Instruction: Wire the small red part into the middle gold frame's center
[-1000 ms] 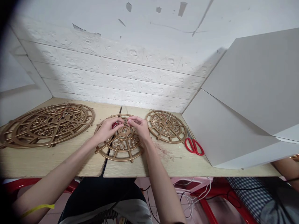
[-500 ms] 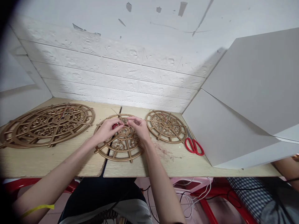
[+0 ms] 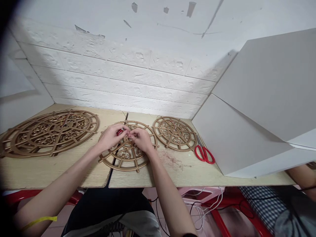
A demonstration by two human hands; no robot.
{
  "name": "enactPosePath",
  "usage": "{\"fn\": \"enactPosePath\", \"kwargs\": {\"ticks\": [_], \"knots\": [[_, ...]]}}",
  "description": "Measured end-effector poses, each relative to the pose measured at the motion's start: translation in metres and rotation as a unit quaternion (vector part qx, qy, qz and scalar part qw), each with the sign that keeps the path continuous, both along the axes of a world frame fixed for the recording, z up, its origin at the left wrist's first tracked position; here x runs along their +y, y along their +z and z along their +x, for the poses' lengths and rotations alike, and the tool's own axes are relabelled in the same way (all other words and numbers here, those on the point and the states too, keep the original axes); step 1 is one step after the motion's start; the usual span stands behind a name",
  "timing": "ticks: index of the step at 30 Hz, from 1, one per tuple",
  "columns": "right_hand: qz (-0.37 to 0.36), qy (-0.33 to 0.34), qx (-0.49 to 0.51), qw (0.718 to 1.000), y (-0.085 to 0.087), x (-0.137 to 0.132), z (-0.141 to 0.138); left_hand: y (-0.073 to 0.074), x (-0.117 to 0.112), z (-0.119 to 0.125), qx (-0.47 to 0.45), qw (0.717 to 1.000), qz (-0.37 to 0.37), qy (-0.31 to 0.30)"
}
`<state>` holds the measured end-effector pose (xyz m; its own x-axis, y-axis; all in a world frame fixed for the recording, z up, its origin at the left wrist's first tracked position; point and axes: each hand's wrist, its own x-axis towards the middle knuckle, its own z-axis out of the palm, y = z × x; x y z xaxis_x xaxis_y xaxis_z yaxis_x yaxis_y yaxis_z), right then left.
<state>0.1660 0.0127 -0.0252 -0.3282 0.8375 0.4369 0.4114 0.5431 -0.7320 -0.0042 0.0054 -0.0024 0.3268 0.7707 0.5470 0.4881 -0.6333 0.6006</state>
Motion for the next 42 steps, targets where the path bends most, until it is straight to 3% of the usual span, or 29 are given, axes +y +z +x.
{"fn": "enactPosePath", "kwargs": {"ticks": [3,6,10,13,17,19,24,29,32,37,42], "knots": [[-0.058,0.006,0.12,0.991,0.008,-0.002,0.002,0.003,-0.002,0.0,-0.05,0.998,-0.015,0.019],[-0.079,-0.027,0.233,0.969,0.017,-0.004,0.009,0.005,-0.003,0.0,-0.171,0.98,-0.101,0.025],[-0.075,-0.076,0.382,0.918,0.024,-0.001,0.019,0.011,-0.001,-0.001,-0.408,0.884,-0.224,-0.039],[-0.098,-0.074,0.46,0.88,0.025,0.0,0.022,0.016,0.0,-0.002,-0.51,0.816,-0.259,-0.087],[-0.122,-0.073,0.513,0.847,0.028,-0.002,0.023,0.017,0.001,-0.003,-0.557,0.778,-0.266,-0.116],[-0.131,-0.079,0.53,0.834,0.029,-0.003,0.024,0.016,0.001,-0.003,-0.561,0.78,-0.258,-0.105],[-0.138,-0.08,0.553,0.818,0.031,-0.003,0.026,0.011,0.003,-0.002,-0.503,0.829,-0.241,-0.041],[-0.144,-0.076,0.558,0.813,0.031,-0.001,0.028,0.008,0.002,0.002,-0.458,0.851,-0.248,-0.061],[-0.154,-0.083,0.537,0.825,0.031,-0.002,0.026,0.006,0.003,0.002,-0.442,0.858,-0.254,-0.055],[-0.144,-0.096,0.464,0.869,0.029,-0.007,0.014,0.002,0.007,0.001,-0.442,0.861,-0.251,-0.014],[-0.149,-0.049,0.394,0.906,0.025,-0.013,0.003,-0.003,0.008,0.002,-0.413,0.882,-0.223,-0.043]]}}
